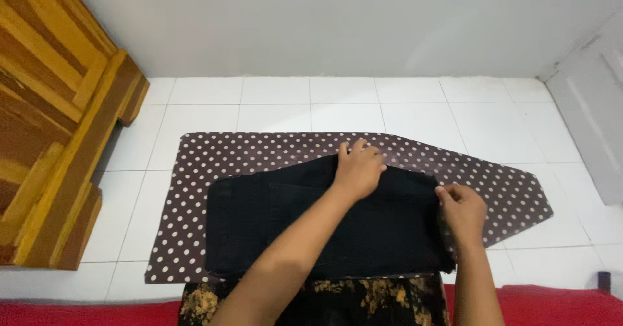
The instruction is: The person folds a black denim jacket, a yellow t-shirt, and a red polo shirt on a polka-dotted ironing board. Each garment is smoothed, folded in half, then folded again into a compact rectangle and placed on a nearby red bed.
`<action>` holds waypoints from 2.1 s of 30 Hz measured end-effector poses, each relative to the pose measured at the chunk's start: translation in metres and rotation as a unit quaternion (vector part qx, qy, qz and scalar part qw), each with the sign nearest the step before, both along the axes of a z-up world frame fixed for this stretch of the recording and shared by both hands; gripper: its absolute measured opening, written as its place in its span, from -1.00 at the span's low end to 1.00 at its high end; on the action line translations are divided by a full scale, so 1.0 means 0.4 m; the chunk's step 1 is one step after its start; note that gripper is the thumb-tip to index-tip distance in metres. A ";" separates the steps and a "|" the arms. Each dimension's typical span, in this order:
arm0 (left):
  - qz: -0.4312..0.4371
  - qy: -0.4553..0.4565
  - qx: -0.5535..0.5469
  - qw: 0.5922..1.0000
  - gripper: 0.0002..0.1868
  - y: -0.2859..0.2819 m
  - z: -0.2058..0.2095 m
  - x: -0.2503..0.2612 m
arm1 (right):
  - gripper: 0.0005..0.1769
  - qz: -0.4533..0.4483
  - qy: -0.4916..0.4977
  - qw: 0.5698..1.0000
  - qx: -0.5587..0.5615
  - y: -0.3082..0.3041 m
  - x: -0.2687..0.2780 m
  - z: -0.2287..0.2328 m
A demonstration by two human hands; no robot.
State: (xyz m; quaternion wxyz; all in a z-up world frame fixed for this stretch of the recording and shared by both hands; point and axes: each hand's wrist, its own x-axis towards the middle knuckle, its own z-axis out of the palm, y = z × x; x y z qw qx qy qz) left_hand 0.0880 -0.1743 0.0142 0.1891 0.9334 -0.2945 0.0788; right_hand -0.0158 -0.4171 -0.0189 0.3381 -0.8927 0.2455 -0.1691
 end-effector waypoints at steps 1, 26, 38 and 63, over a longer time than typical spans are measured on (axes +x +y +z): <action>-0.003 0.049 0.066 0.997 -0.68 -0.017 0.001 0.028 | -0.71 -0.007 -0.009 1.000 -0.023 -0.008 -0.005 0.007; 0.149 -0.039 -0.152 0.976 -0.80 0.091 -0.013 -0.099 | -0.64 0.053 -0.152 0.966 -0.204 0.205 -0.031 0.089; 0.217 0.013 0.033 0.976 -0.27 0.289 -0.096 -0.207 | -0.21 0.321 0.076 0.907 -0.262 0.474 0.045 -0.044; 0.411 0.185 -0.083 0.889 0.20 0.652 0.028 -0.357 | -0.08 0.027 0.183 0.954 -0.235 0.078 -0.057 -0.099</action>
